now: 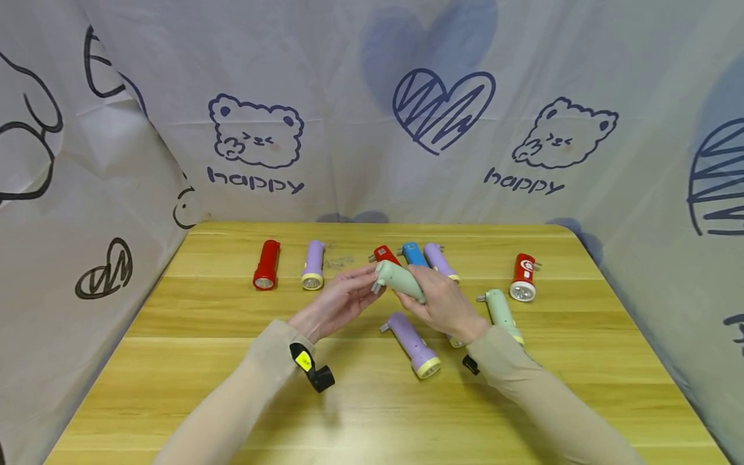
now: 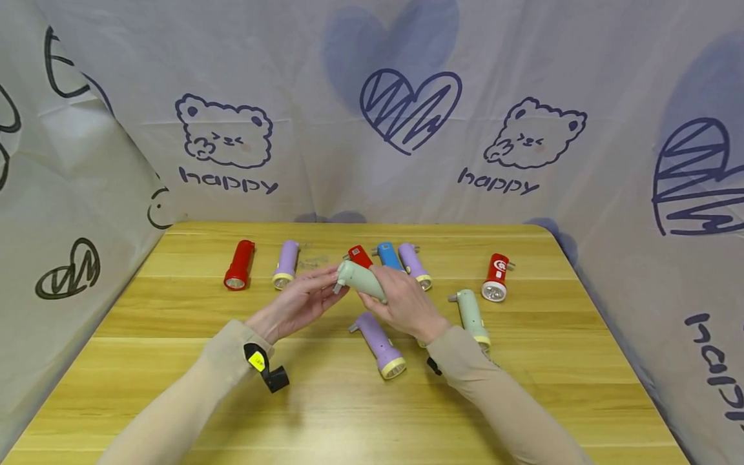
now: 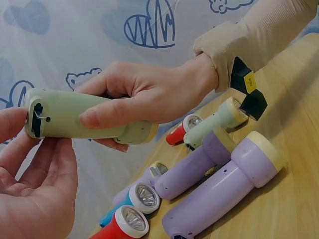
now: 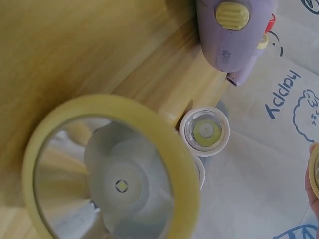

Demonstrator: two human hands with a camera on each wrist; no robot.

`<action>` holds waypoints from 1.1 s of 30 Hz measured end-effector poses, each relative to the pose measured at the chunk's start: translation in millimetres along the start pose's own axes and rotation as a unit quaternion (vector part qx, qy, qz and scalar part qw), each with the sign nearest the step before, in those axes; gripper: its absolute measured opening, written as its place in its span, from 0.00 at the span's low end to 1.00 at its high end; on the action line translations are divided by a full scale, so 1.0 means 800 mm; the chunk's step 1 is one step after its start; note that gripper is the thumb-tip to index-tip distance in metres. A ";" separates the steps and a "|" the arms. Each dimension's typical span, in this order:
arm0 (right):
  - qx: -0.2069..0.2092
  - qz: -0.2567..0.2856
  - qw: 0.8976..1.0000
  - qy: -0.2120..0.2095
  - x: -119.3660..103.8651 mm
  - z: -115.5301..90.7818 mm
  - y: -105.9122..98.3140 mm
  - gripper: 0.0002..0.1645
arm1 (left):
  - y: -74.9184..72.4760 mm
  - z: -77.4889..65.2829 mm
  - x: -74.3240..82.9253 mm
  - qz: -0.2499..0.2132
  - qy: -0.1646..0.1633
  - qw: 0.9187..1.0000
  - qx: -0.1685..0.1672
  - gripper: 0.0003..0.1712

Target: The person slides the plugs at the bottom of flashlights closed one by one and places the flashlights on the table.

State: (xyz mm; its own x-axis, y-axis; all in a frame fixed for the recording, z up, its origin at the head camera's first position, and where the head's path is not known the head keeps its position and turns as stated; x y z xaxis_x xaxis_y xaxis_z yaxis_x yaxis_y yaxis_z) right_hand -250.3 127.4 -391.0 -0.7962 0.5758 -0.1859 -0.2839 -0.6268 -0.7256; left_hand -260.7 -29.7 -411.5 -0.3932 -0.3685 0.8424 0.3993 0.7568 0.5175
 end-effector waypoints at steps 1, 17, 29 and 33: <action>0.000 -0.001 1.000 0.001 0.000 0.000 0.000 0.25 | 0.000 0.000 0.000 0.000 -0.001 1.000 0.002 0.29; -0.005 -0.004 1.000 -0.003 -0.003 0.003 0.001 0.20 | -0.006 0.002 0.000 0.015 -0.011 1.000 0.022 0.29; -0.041 -0.004 0.999 0.010 -0.006 0.001 0.009 0.20 | -0.019 0.004 -0.002 0.051 -0.014 0.996 0.068 0.24; -0.043 -0.002 0.999 0.008 -0.007 0.000 0.010 0.19 | -0.021 0.005 -0.004 0.060 -0.007 0.995 0.081 0.22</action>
Point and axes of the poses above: each hand's wrist, its own z-axis towards the middle knuckle, its own y-axis out of the palm, x = y × z, the point moved 7 cm from there along z, towards the middle knuckle
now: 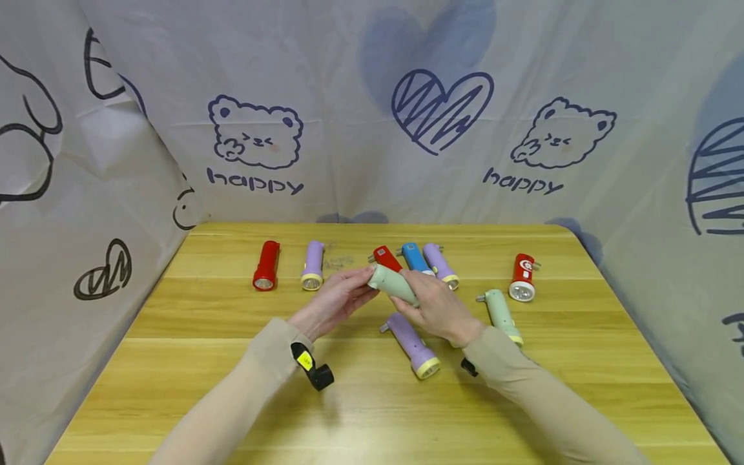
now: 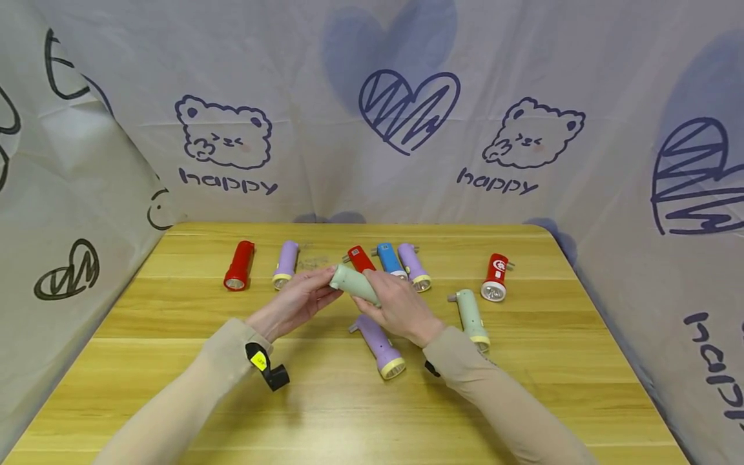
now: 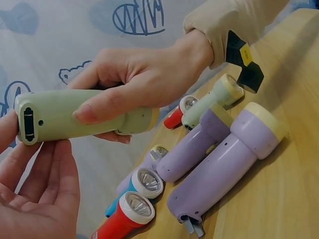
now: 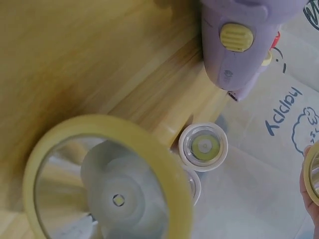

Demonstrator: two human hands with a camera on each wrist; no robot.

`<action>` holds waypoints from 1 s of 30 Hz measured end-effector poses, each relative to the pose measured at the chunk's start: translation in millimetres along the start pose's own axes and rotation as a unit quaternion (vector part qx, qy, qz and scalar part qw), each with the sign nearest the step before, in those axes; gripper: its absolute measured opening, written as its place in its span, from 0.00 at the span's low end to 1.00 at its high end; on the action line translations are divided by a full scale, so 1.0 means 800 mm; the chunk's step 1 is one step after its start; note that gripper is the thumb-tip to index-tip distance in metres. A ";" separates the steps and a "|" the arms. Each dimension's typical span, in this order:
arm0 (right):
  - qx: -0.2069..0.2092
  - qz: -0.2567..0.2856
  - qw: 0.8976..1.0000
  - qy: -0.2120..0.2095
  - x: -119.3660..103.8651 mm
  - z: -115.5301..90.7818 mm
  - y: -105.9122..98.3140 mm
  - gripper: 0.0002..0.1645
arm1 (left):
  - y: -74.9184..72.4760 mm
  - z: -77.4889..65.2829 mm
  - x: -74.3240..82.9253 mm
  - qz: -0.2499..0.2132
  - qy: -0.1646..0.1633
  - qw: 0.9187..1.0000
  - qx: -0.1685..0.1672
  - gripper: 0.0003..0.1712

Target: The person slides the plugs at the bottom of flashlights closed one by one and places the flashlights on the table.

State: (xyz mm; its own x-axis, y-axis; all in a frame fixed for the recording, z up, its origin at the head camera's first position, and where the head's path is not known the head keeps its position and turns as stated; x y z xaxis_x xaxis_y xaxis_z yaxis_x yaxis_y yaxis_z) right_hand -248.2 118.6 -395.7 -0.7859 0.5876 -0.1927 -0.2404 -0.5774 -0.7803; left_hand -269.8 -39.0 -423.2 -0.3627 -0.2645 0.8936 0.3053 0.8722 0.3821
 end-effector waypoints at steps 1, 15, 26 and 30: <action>0.001 0.001 1.000 -0.001 0.000 0.000 0.000 0.19 | 0.000 0.000 0.000 0.003 0.003 1.000 0.002 0.22; -0.031 0.023 0.998 0.040 0.012 -0.007 0.008 0.20 | -0.003 0.005 -0.002 0.073 0.020 0.997 0.014 0.25; -0.014 0.029 0.999 0.030 0.013 -0.009 0.005 0.20 | -0.001 0.004 0.000 0.097 0.027 0.995 -0.011 0.26; -0.013 0.028 0.999 0.022 0.013 -0.010 0.004 0.21 | -0.001 0.004 0.000 0.120 0.039 0.992 -0.009 0.25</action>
Point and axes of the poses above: each hand's wrist, its own z-axis towards the middle knuckle, its own y-axis out of the palm, x = y × z, the point moved 7 cm from there along z, towards the middle knuckle
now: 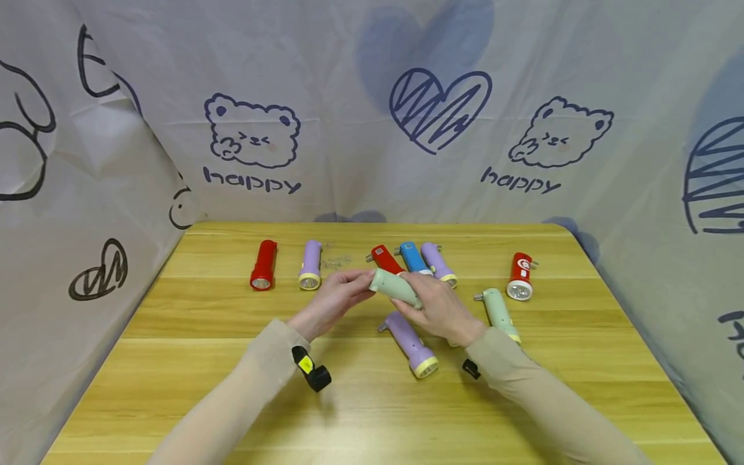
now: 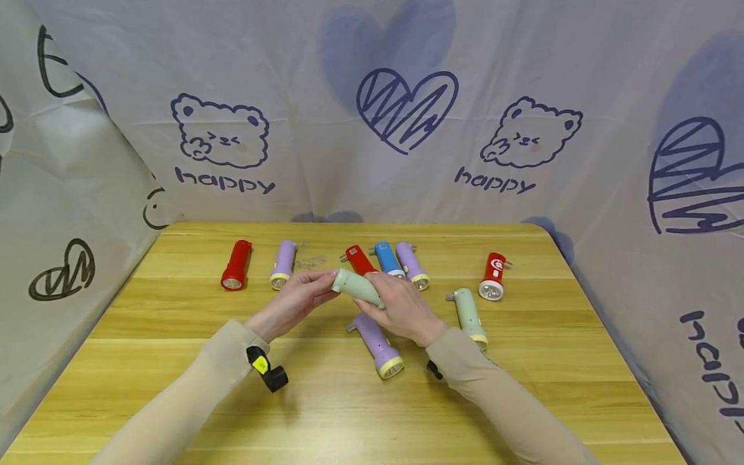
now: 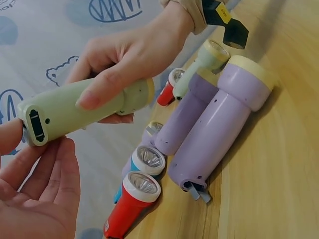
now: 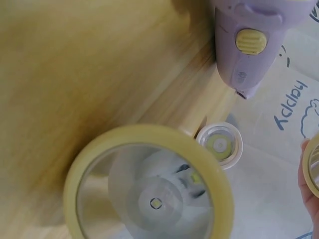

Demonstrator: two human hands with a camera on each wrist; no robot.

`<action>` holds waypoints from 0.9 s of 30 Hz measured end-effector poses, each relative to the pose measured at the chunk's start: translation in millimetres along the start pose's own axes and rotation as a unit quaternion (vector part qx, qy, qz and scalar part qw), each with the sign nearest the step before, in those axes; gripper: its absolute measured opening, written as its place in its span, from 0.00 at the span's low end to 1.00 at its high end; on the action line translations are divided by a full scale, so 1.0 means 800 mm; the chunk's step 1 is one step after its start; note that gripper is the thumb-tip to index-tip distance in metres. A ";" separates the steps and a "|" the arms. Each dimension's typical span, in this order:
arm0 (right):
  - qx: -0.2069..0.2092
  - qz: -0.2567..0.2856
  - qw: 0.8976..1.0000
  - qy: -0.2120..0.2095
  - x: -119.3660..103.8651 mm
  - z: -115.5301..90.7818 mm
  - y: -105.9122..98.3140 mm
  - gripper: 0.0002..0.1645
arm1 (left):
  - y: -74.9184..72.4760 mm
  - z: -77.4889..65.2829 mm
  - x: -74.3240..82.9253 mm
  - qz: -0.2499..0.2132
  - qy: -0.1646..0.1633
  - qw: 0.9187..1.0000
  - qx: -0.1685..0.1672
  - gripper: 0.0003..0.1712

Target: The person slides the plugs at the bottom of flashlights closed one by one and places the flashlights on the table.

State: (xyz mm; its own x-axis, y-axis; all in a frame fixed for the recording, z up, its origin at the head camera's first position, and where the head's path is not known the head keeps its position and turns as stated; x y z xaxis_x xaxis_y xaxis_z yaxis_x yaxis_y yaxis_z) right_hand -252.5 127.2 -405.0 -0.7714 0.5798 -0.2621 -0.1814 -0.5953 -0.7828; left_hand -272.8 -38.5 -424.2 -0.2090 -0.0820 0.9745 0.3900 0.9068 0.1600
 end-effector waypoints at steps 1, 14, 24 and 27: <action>-0.001 0.000 1.000 -0.002 0.000 0.000 0.000 0.20 | 0.000 0.000 0.000 0.006 0.002 1.000 0.002 0.24; -0.018 0.034 0.999 -0.013 -0.003 -0.002 -0.002 0.20 | 0.006 -0.001 0.005 0.045 0.049 0.998 -0.022 0.23; -0.045 0.053 0.998 -0.001 -0.001 -0.002 0.002 0.20 | 0.005 -0.002 0.002 0.035 0.033 0.999 -0.001 0.22; -0.053 0.060 0.997 0.014 0.001 -0.001 0.002 0.21 | 0.005 -0.002 0.002 0.033 0.035 0.999 -0.002 0.22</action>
Point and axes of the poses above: each hand's wrist, its own z-axis towards the middle knuckle, its own y-axis out of the palm, x = y × z, the point moved 7 cm from there along z, towards the middle knuckle
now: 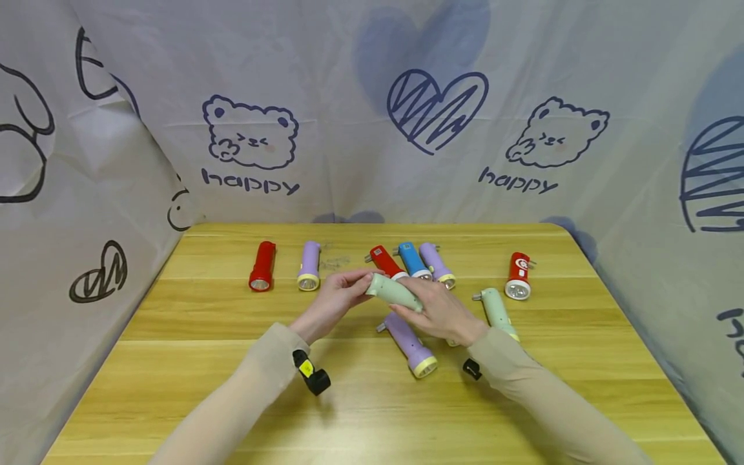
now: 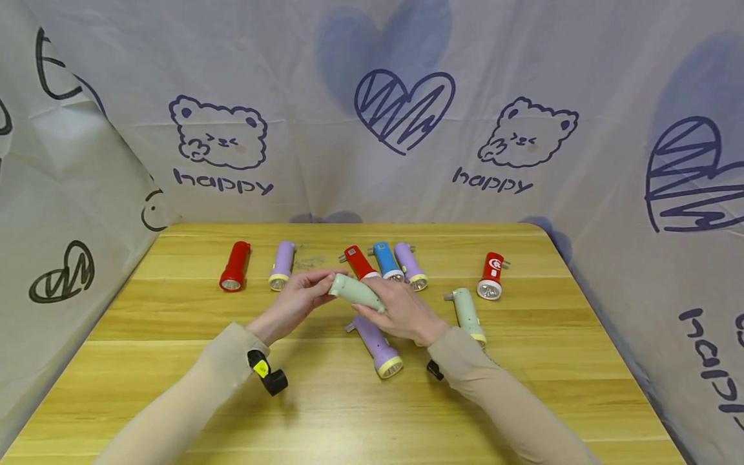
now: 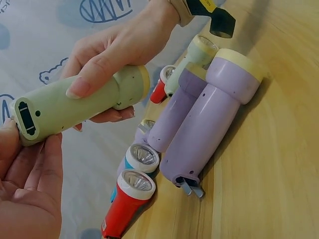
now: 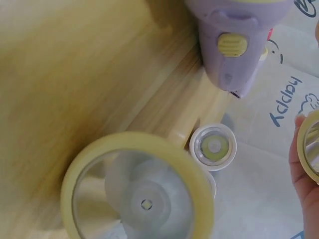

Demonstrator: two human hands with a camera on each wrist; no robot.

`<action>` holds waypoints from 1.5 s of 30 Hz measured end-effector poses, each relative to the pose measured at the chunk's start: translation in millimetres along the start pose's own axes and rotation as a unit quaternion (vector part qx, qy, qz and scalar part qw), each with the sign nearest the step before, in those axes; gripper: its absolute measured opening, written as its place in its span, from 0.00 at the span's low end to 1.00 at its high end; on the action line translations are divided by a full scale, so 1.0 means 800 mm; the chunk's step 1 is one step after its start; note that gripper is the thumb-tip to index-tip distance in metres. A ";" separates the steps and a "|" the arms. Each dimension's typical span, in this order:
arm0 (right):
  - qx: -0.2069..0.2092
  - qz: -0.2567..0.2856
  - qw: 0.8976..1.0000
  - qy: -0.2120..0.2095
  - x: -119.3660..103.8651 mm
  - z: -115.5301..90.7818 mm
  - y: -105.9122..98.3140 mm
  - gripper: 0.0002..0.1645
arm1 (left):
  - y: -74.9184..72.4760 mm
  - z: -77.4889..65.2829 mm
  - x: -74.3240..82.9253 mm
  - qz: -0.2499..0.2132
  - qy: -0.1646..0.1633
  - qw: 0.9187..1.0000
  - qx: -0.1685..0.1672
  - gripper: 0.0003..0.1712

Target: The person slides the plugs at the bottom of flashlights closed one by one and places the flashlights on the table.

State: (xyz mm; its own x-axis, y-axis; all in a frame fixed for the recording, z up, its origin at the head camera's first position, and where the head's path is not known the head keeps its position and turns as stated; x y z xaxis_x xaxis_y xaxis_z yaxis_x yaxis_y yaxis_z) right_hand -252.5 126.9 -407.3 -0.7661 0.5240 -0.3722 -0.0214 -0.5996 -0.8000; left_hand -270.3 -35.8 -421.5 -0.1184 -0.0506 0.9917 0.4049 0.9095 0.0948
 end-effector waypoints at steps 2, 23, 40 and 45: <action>-0.009 0.016 1.000 0.017 0.002 0.001 0.001 0.21 | -0.001 0.001 0.001 0.002 0.004 1.000 0.000 0.22; -0.157 0.233 0.949 0.144 0.007 0.004 0.011 0.20 | -0.012 0.004 0.022 0.061 0.010 0.994 -0.084 0.21; -0.268 0.454 0.833 0.170 -0.004 -0.005 0.018 0.38 | -0.021 0.005 0.025 0.024 -0.015 0.990 -0.136 0.25; -0.271 0.468 0.825 0.163 -0.005 -0.004 0.022 0.36 | -0.022 0.005 0.022 0.017 -0.018 0.991 -0.129 0.25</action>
State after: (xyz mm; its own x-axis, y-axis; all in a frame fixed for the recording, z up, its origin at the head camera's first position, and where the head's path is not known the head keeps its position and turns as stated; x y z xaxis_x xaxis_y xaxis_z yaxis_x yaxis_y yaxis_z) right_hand -247.7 116.0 -421.3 -0.0696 0.1732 -0.9824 0.8397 -0.5216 -0.1514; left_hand -283.2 -50.6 -405.8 -0.1309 -0.0017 0.9914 0.6279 0.7738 0.0842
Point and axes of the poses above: each hand's wrist, its own z-axis towards the middle knuckle, its own y-axis out of the palm, x = y × z, the point moved 7 cm from there along z, towards the middle knuckle
